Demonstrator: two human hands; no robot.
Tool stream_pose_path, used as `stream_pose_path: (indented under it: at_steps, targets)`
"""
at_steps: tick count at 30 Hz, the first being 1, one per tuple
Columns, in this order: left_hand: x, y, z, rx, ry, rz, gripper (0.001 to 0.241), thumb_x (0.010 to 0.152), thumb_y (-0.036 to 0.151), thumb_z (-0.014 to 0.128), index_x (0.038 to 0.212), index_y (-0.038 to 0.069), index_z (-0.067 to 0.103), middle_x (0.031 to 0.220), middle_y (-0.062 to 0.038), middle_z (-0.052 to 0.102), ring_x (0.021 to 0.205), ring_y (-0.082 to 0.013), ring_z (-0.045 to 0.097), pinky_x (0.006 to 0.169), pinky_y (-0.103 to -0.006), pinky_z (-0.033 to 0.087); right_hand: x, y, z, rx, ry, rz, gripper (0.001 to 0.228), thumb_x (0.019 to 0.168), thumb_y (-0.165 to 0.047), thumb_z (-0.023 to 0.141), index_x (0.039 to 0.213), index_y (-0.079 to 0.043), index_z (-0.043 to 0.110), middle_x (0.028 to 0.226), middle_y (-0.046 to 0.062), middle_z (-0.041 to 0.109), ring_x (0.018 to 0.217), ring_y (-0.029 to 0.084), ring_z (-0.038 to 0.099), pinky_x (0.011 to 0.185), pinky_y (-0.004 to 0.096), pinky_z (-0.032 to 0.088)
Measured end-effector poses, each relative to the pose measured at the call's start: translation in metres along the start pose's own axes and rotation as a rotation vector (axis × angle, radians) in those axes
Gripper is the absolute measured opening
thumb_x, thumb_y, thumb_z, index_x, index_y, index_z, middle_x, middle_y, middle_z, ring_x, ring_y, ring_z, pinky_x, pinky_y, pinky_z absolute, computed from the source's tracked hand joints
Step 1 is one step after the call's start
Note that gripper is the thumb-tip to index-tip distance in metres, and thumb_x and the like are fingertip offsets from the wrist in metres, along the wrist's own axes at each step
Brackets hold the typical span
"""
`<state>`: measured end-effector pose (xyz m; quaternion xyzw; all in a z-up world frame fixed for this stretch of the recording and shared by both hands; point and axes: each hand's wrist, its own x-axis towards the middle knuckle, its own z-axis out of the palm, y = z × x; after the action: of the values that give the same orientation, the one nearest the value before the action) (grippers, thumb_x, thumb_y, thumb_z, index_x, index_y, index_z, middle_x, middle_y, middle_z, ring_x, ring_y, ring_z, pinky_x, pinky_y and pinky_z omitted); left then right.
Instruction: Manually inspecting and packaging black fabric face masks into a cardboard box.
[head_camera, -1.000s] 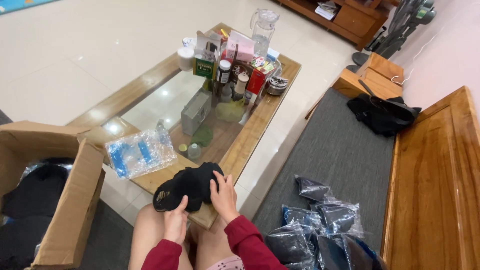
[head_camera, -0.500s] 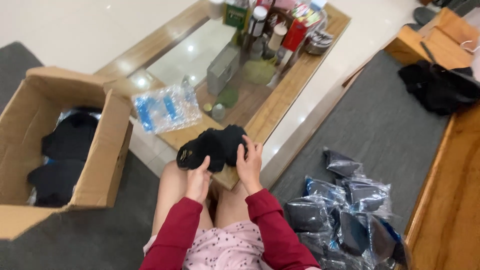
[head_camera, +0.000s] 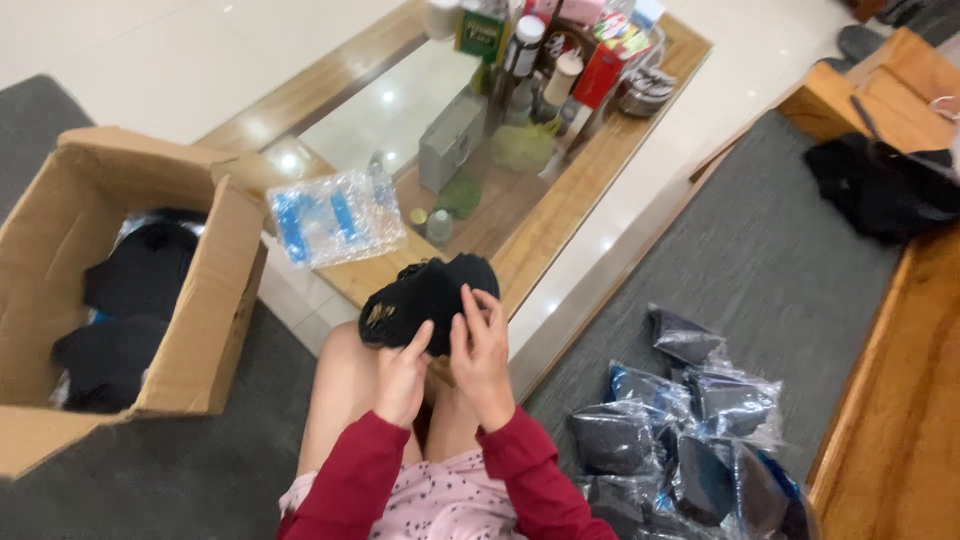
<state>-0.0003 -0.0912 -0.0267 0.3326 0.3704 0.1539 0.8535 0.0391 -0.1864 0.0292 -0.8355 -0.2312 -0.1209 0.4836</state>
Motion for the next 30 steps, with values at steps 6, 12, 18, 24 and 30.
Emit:
stream_pose_path:
  at_steps: [6, 12, 18, 24, 30]
  targets:
    - [-0.004, -0.005, -0.017, -0.076, -0.103, 0.058, 0.025, 0.095, 0.003, 0.069, 0.119, -0.001, 0.070, 0.112, -0.007, 0.072, 0.091, -0.0118, 0.064, 0.073, -0.0221, 0.048, -0.004, -0.026, -0.004, 0.028, 0.070, -0.013, 0.040, 0.088, -0.003, 0.066, 0.128, -0.002, 0.065, 0.121, 0.014, 0.059, 0.107, 0.027, 0.062, 0.092, 0.034, 0.053]
    - [-0.009, -0.002, -0.022, -0.106, -0.140, -0.028, 0.025, 0.097, 0.003, 0.065, 0.121, -0.004, 0.068, 0.112, -0.012, 0.071, 0.092, -0.0172, 0.065, 0.071, -0.0261, 0.048, -0.013, -0.023, 0.000, 0.005, 0.083, 0.027, 0.021, 0.083, -0.003, 0.073, 0.103, 0.001, 0.072, 0.087, 0.009, 0.066, 0.073, 0.021, 0.061, 0.065, 0.029, 0.050]
    - [-0.009, 0.001, -0.025, -0.125, -0.184, -0.057, 0.028, 0.095, -0.004, 0.062, 0.123, -0.009, 0.066, 0.121, -0.019, 0.071, 0.107, -0.0238, 0.066, 0.092, -0.0335, 0.051, -0.010, -0.021, -0.002, -0.020, 0.085, 0.070, 0.021, 0.089, -0.007, 0.066, 0.109, 0.000, 0.066, 0.090, 0.013, 0.071, 0.070, 0.027, 0.066, 0.064, 0.035, 0.052]
    - [0.004, 0.007, -0.035, -0.141, -0.129, 0.015, 0.027, 0.097, -0.007, 0.058, 0.124, -0.011, 0.064, 0.120, -0.019, 0.069, 0.105, -0.0248, 0.066, 0.096, -0.0324, 0.050, 0.008, -0.020, -0.012, 0.262, 0.033, 0.168, 0.014, 0.089, 0.000, 0.072, 0.103, -0.002, 0.071, 0.090, 0.004, 0.066, 0.073, 0.015, 0.059, 0.067, 0.026, 0.049]
    - [0.003, 0.026, -0.039, -0.160, -0.001, 0.122, 0.024, 0.100, -0.001, 0.060, 0.122, -0.009, 0.063, 0.119, -0.014, 0.068, 0.100, -0.0199, 0.066, 0.090, -0.0295, 0.054, 0.018, 0.026, -0.003, 0.546, 0.103, 0.552, 0.007, 0.095, -0.007, 0.069, 0.100, -0.002, 0.070, 0.078, 0.001, 0.066, 0.064, 0.008, 0.052, 0.056, 0.022, 0.042]
